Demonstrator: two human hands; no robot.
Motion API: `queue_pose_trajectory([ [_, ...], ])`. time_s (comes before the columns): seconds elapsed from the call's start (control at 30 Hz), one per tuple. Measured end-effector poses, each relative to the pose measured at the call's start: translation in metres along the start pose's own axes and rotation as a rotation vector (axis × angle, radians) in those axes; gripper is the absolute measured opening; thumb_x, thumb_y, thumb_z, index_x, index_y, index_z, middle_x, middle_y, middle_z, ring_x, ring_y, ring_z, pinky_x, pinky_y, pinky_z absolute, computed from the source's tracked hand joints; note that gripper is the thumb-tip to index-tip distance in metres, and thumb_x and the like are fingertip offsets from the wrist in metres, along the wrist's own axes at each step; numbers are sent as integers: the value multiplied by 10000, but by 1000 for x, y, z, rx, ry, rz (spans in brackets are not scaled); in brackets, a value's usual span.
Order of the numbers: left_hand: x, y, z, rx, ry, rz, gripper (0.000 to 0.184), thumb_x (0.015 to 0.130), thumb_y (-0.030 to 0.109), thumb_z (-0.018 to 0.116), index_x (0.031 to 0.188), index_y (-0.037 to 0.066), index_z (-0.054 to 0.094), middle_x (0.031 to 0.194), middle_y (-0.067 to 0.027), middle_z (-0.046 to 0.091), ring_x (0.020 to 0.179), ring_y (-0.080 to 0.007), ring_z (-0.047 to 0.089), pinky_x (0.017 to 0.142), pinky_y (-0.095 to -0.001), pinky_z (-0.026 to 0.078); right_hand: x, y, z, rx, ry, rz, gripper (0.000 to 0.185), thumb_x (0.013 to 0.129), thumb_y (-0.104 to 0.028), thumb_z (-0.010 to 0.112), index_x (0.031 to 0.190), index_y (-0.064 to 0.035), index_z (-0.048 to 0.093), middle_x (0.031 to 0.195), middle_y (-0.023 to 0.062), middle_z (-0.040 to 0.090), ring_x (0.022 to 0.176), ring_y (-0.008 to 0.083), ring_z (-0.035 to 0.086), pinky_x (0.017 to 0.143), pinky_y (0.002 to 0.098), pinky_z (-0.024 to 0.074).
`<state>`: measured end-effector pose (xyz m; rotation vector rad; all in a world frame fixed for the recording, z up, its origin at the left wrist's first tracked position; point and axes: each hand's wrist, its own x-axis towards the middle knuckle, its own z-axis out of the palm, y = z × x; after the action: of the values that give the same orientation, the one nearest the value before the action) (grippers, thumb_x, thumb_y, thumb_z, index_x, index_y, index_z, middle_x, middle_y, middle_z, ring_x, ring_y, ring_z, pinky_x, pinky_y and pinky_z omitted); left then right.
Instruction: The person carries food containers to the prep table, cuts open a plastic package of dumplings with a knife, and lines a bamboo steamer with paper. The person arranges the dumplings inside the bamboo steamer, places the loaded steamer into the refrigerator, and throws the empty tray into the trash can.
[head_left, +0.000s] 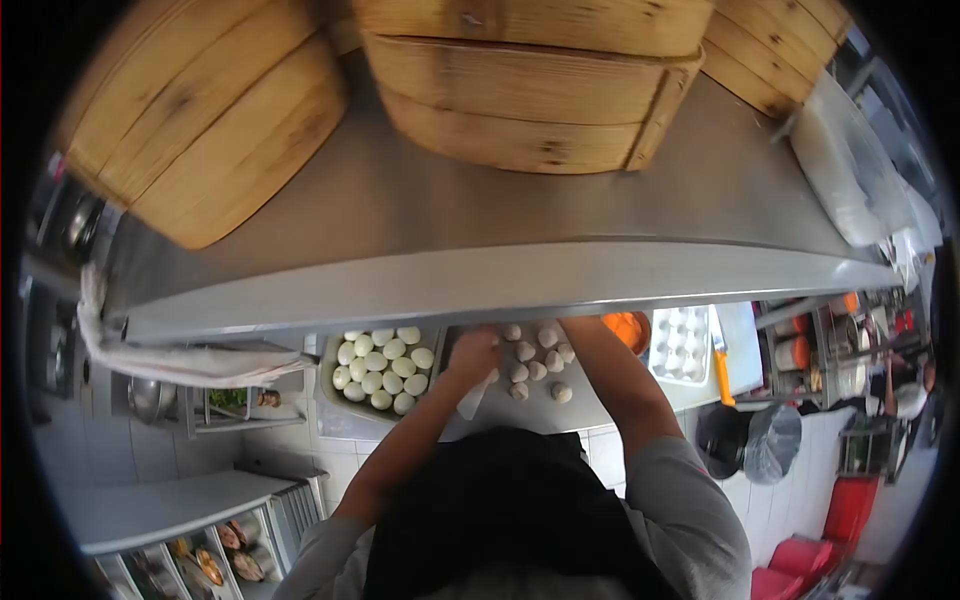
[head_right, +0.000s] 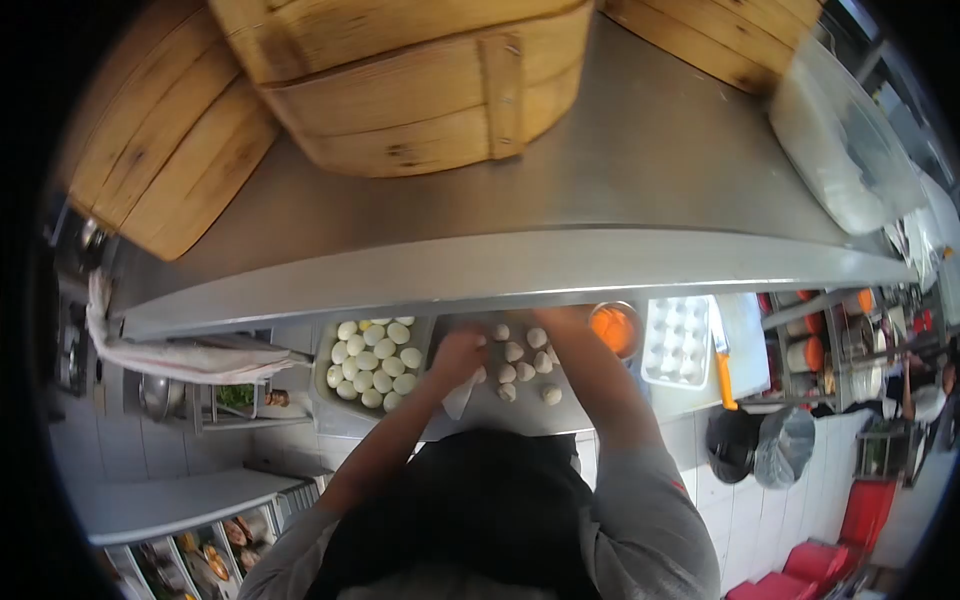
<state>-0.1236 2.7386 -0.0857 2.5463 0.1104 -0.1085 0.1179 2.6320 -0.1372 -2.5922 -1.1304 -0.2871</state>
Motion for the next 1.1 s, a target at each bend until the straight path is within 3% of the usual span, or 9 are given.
queue_pose_trajectory([
  [0.1,-6,-12,-23,-90,86,49,401,815,110,704,1198,48,606,1037,-188,667,848,-335,697,764,-416,577,-65,-4,-96,209,-130,116,388,886,-270,655,1205,-50,641,1186,165,680,1049,355,663,921,478,533],
  [0.17,-4,-31,-23,-680,97,-53,370,805,78,732,1150,-6,626,984,-109,698,860,-209,703,764,-342,561,-105,-13,-128,283,-245,189,417,820,-271,686,1184,-72,648,1193,166,669,1072,371,646,920,477,529],
  [0.27,29,-56,-24,-558,253,111,318,855,74,699,1152,-23,643,1011,-61,708,873,-121,681,756,-287,546,-131,-30,-133,232,-293,157,419,767,-261,713,1148,-94,660,1172,159,660,1076,378,636,909,479,530],
  [0.47,92,-43,-61,-123,111,71,479,873,291,723,1260,25,627,1176,-151,699,1051,-311,671,909,-384,507,-132,-34,-107,209,-456,197,417,713,-217,737,1112,-117,673,1038,183,671,970,377,648,891,472,537],
  [0.57,100,6,-77,-224,167,-35,525,845,360,745,1249,42,636,1254,-193,651,1188,-387,583,1009,-439,441,-128,-19,-118,550,-287,250,456,771,-265,753,1170,-69,654,1058,179,687,913,321,663,823,422,561],
  [0.67,104,16,-71,28,117,65,514,853,337,741,1262,48,626,1303,-204,612,1229,-381,548,1046,-452,416,-115,-20,-147,1386,-325,823,420,938,-328,686,1178,14,638,1034,98,715,886,155,684,648,238,537],
  [0.8,107,8,-57,124,146,225,478,883,325,713,1260,45,621,1293,-200,614,1210,-381,558,1055,-453,413,-77,-53,-207,1842,-187,816,301,942,-212,648,1180,-29,623,971,122,721,848,209,706,625,279,551],
  [1.0,89,-4,-59,38,285,185,410,903,267,690,1245,49,626,1271,-203,616,1164,-384,578,1033,-449,435,-58,-44,-155,813,6,337,284,926,-181,640,1172,-39,623,970,127,712,861,238,705,636,301,558],
  [1.1,47,-14,-71,-4,101,123,424,894,262,691,1248,46,604,1301,-187,595,1099,-395,613,983,-459,481,-65,-38,-136,391,-4,197,278,918,-165,637,1169,-45,624,970,130,708,867,252,704,642,312,562],
])
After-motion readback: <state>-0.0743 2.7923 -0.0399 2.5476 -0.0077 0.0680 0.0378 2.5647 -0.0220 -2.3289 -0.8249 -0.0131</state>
